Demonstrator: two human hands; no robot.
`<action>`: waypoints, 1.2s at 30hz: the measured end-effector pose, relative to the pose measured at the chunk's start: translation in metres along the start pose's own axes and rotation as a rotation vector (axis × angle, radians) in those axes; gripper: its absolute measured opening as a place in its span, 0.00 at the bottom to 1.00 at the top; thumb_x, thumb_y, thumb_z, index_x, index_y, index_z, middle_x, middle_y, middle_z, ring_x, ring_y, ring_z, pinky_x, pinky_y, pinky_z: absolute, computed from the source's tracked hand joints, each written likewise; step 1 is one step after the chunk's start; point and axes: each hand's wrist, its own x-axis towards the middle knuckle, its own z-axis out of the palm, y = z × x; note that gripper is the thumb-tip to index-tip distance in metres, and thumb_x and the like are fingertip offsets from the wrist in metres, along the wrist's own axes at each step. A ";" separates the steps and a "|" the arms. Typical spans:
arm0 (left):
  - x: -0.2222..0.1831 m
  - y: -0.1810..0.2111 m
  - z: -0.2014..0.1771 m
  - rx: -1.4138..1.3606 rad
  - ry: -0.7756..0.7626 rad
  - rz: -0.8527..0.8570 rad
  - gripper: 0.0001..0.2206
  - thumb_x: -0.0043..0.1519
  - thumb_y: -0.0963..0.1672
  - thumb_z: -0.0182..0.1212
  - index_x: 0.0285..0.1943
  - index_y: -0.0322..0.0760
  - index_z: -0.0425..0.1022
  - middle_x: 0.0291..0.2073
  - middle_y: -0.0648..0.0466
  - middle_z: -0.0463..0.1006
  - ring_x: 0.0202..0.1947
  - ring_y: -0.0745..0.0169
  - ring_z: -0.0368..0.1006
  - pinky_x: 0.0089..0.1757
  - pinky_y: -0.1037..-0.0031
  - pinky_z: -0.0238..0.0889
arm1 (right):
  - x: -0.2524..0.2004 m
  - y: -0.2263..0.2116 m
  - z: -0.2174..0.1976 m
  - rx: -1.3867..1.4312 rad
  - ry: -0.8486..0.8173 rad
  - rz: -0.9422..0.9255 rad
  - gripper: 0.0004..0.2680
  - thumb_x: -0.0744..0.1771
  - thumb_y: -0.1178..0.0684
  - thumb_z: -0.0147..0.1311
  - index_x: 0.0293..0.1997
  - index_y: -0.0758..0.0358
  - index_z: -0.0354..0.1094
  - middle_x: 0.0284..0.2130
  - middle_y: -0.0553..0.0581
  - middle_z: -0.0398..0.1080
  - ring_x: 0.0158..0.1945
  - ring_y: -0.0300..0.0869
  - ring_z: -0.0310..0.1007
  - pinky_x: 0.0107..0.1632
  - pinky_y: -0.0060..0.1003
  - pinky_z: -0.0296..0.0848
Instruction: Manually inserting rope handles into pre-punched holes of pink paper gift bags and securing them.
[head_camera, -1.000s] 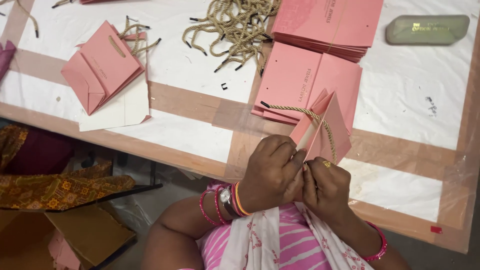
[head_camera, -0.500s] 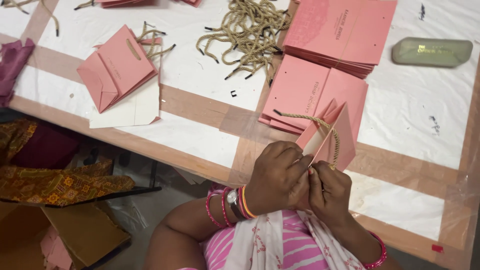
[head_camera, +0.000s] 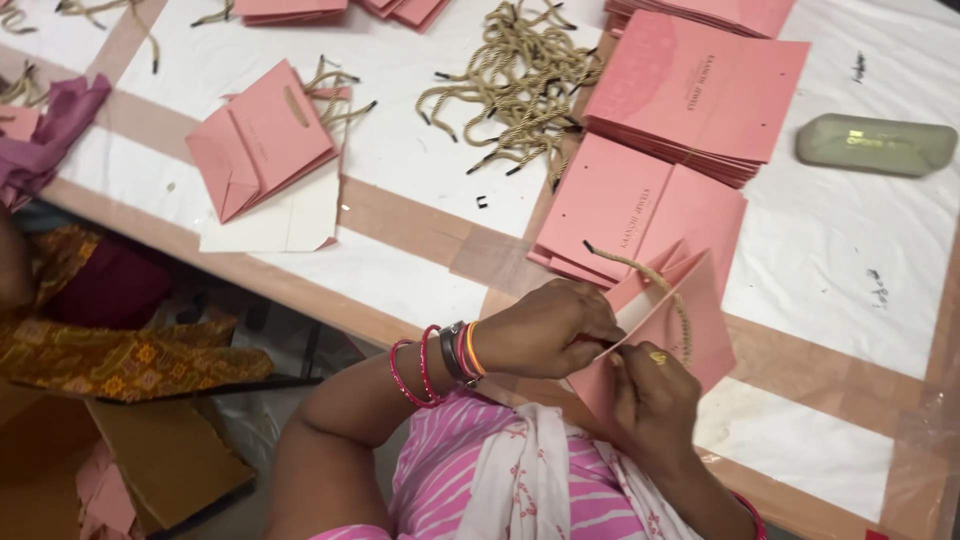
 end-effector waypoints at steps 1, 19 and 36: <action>0.001 -0.004 0.001 -0.003 -0.009 0.008 0.10 0.55 0.40 0.59 0.44 0.35 0.81 0.37 0.50 0.82 0.43 0.49 0.76 0.46 0.61 0.68 | -0.001 0.004 0.004 -0.005 0.009 0.007 0.01 0.65 0.64 0.55 0.37 0.69 0.70 0.25 0.62 0.66 0.27 0.53 0.69 0.32 0.46 0.66; 0.004 0.010 -0.007 0.218 0.056 0.060 0.06 0.55 0.40 0.65 0.40 0.33 0.77 0.46 0.49 0.73 0.56 0.47 0.66 0.56 0.59 0.59 | 0.058 -0.012 -0.050 0.084 -0.248 -0.216 0.16 0.61 0.60 0.62 0.51 0.71 0.64 0.48 0.66 0.71 0.42 0.55 0.77 0.41 0.44 0.76; 0.019 0.051 -0.029 0.401 0.006 0.159 0.06 0.52 0.40 0.65 0.34 0.31 0.77 0.44 0.48 0.72 0.58 0.43 0.65 0.56 0.52 0.56 | 0.064 -0.035 -0.081 0.121 -0.521 -0.107 0.05 0.64 0.57 0.58 0.42 0.58 0.74 0.31 0.55 0.70 0.30 0.51 0.75 0.32 0.45 0.72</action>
